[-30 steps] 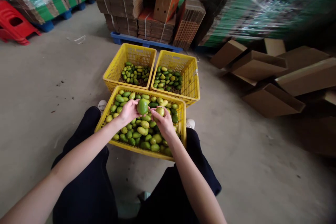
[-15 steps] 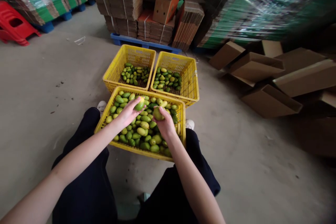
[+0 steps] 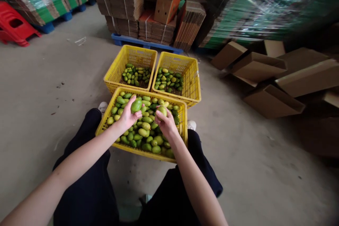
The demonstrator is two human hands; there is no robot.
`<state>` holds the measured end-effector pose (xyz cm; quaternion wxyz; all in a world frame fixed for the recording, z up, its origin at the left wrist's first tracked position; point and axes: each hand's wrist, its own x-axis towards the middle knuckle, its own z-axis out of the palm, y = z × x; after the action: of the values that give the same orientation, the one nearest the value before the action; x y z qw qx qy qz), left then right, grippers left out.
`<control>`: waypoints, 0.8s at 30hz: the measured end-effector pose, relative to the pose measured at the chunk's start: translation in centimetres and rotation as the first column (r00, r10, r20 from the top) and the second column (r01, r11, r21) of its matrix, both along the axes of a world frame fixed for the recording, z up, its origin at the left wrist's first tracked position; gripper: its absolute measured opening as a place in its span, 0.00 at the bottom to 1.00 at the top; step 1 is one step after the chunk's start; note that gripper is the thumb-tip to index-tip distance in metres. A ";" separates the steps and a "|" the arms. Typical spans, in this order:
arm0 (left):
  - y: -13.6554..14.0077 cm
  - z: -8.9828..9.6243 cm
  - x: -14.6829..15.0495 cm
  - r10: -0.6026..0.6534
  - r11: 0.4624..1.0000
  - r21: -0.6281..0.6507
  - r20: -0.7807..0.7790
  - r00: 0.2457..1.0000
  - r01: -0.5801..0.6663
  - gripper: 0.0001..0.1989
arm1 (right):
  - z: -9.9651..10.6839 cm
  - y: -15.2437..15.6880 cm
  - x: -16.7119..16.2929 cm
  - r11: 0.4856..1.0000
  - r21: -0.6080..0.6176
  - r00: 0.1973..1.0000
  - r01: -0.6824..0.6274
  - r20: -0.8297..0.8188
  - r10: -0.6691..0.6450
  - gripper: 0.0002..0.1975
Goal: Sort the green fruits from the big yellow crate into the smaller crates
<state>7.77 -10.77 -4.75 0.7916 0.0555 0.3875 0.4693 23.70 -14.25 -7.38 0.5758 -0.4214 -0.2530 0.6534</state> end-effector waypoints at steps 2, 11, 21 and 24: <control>0.0 0.1 0.0 -0.005 1.000 -0.008 -0.008 1.000 0.005 0.19 | -0.1 0.1 0.0 1.000 -0.027 1.000 0.006 -0.009 -0.006 0.21; 0.0 -0.6 0.3 0.017 0.996 -0.085 0.042 0.999 -0.014 0.19 | -0.9 0.7 0.0 0.982 -0.160 0.995 0.098 -0.017 -0.102 0.19; -0.7 -1.2 0.6 0.000 1.000 0.007 -0.039 0.999 0.000 0.07 | -1.5 0.3 -0.6 0.994 -0.088 0.995 0.061 0.089 -0.053 0.19; -0.8 -1.8 0.9 0.006 0.999 -0.050 0.005 1.000 -0.005 0.08 | -2.2 -0.1 -1.8 0.998 -0.018 0.992 0.058 0.112 -0.055 0.18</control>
<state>8.67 -11.62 -6.51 0.7924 0.0333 0.3973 0.4616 21.86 -14.32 -9.63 0.5745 -0.4703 -0.2656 0.6150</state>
